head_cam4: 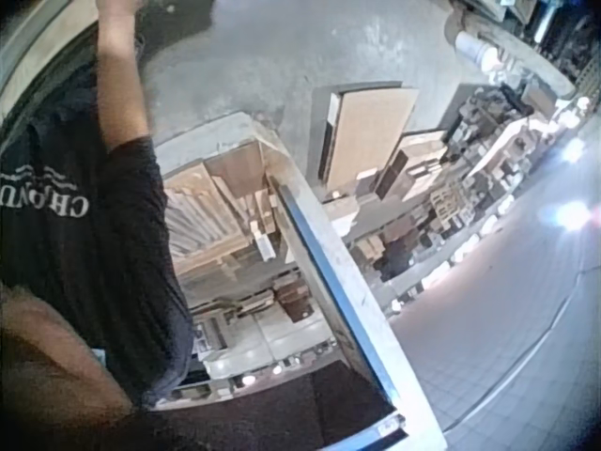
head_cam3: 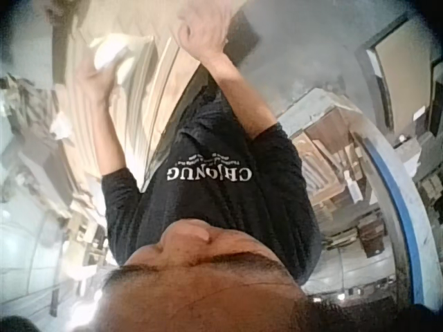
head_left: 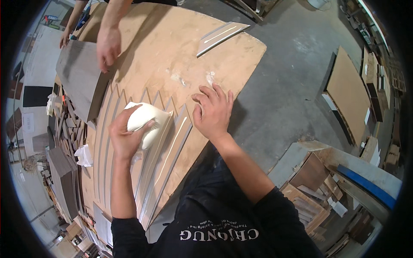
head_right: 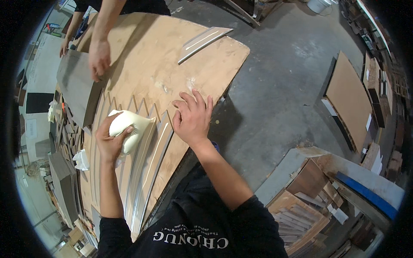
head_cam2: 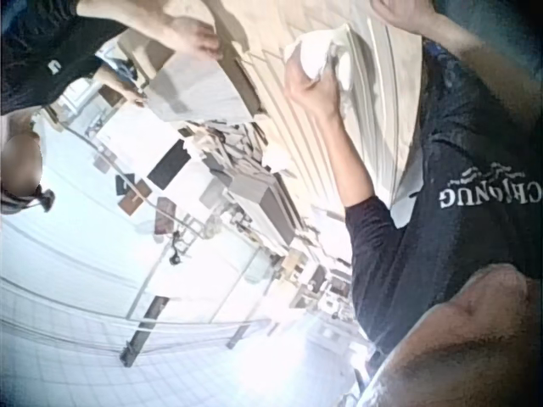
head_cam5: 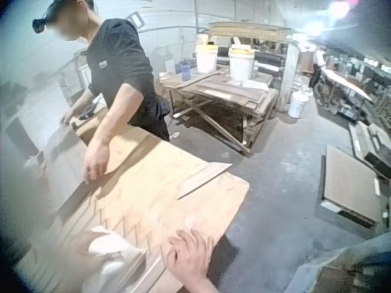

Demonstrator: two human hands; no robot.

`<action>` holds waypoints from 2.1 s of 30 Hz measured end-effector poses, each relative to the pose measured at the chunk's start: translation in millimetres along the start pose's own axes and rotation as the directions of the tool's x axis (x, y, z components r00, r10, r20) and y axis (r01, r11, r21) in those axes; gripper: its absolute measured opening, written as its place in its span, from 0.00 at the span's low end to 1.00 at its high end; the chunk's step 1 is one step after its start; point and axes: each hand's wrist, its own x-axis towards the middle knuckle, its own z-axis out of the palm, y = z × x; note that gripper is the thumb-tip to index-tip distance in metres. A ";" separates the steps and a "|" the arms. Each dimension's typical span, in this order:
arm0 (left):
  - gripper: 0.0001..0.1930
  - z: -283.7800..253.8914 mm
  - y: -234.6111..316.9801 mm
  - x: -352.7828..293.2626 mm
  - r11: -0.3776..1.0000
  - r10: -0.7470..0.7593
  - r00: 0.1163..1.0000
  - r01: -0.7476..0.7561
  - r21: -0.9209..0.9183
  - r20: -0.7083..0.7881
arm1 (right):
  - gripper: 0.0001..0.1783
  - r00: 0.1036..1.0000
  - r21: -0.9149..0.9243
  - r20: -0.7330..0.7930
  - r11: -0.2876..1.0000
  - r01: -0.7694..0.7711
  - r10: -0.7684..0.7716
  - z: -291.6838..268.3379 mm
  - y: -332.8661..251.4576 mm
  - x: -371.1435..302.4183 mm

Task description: Assembling and finishing wooden furniture panels by applying adhesive and using a pneumatic nail gun and hammer.

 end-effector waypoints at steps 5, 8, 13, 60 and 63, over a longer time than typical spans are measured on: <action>0.22 3.3 -11.8 -9.1 0.993 -0.076 0.995 0.070 0.098 0.061 | 0.13 1.000 0.016 0.011 1.000 -0.007 0.007 0.5 -0.8 0.3; 0.22 -2.4 -22.0 -14.8 0.990 -0.131 0.991 0.132 -0.050 0.026 | 0.13 1.000 0.005 0.004 1.000 -0.010 0.010 2.2 0.7 -1.0; 0.24 -7.6 -16.6 3.5 0.988 -0.146 0.975 0.136 -0.067 -0.170 | 0.13 1.000 -0.006 0.025 1.000 -0.018 0.018 -0.4 -1.1 -0.3; 0.16 -80.9 -51.7 -85.5 0.982 -0.185 0.972 0.188 0.008 -0.142 | 0.11 0.999 -0.086 0.018 0.996 0.029 -0.027 4.2 -2.5 -3.0; 0.16 -92.0 -59.0 -101.7 0.982 -0.184 0.971 0.188 0.008 -0.151 | 0.11 1.000 -0.100 0.009 0.995 0.021 -0.020 4.5 -1.4 -3.7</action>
